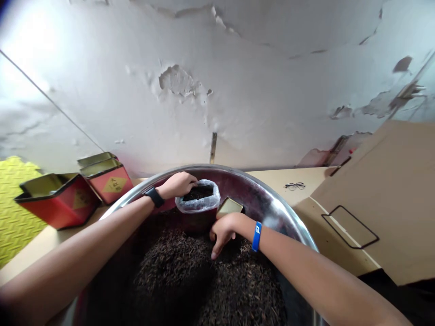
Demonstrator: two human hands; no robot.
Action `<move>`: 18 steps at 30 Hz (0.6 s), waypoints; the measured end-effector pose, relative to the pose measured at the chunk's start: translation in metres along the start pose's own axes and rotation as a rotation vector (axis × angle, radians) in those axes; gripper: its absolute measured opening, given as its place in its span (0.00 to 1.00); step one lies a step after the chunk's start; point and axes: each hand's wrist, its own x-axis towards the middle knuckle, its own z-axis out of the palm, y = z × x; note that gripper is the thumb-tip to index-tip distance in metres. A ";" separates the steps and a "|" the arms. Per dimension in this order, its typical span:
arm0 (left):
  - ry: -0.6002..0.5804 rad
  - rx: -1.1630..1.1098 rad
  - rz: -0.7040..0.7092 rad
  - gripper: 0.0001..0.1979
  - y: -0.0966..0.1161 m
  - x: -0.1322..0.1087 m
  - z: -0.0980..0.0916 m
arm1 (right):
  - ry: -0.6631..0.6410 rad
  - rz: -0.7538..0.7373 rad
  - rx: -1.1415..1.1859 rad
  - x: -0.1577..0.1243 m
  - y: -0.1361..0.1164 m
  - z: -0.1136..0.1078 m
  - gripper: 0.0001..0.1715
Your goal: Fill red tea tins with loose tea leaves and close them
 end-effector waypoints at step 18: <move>-0.094 -0.127 -0.112 0.15 0.005 0.003 0.013 | 0.123 -0.039 -0.074 -0.012 0.016 -0.015 0.26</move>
